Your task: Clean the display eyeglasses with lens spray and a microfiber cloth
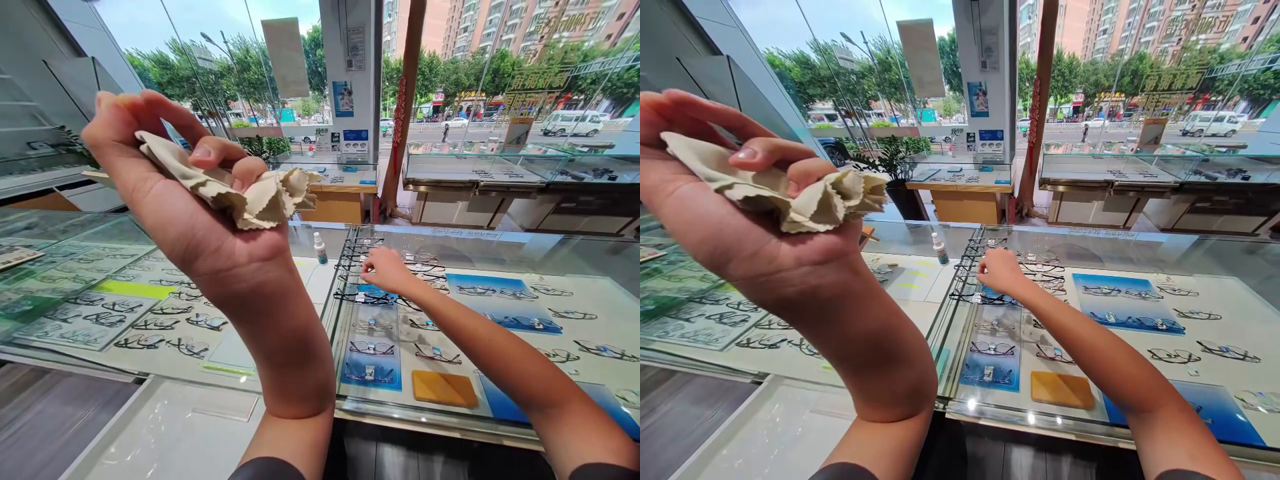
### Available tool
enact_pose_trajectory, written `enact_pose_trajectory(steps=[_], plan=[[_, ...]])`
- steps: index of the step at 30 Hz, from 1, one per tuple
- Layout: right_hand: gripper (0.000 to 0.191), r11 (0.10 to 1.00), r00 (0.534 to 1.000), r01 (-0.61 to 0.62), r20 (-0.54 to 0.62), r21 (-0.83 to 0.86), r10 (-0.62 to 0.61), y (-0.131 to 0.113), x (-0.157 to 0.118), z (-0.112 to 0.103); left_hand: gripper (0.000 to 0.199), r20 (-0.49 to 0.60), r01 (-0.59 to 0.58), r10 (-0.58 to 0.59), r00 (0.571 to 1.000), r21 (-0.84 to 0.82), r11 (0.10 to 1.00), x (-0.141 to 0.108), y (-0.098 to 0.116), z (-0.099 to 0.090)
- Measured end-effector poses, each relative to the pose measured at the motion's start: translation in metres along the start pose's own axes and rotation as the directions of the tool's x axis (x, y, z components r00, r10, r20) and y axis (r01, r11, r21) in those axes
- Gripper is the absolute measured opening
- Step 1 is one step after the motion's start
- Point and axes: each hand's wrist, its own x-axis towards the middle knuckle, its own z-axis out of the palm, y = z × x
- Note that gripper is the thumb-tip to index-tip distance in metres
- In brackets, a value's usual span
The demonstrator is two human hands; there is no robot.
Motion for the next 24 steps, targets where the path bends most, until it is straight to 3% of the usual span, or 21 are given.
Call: enact_pose_trajectory(steps=[3,7,14,20,24], plan=[[0.019,1.000,1.000,-0.016,0.025,-0.025,0.017,-0.005,0.009,0.009,0.009,0.036,-0.036,0.037,0.999,-0.036,0.999,0.004,-0.001,-0.005],[0.019,0.998,0.998,-0.036,0.042,-0.041,0.038,-0.006,0.012,0.016,0.013,0.045,0.021,-0.020,0.999,-0.021,1.000,0.005,-0.001,-0.002],[0.017,0.997,0.997,-0.057,0.047,-0.046,0.059,-0.009,0.008,0.017,0.015,-0.131,0.040,-0.038,0.991,0.010,0.999,-0.001,0.004,0.016],[0.018,0.993,0.994,-0.110,-0.013,-0.033,0.110,-0.005,0.010,0.013,0.017,-0.011,-0.004,0.003,1.000,-0.076,0.997,0.002,0.001,0.002],[0.015,0.989,0.990,-0.138,0.018,-0.056,0.140,-0.001,0.021,0.010,0.014,-0.021,-0.019,0.019,1.000,-0.001,1.000,0.002,0.000,0.000]])
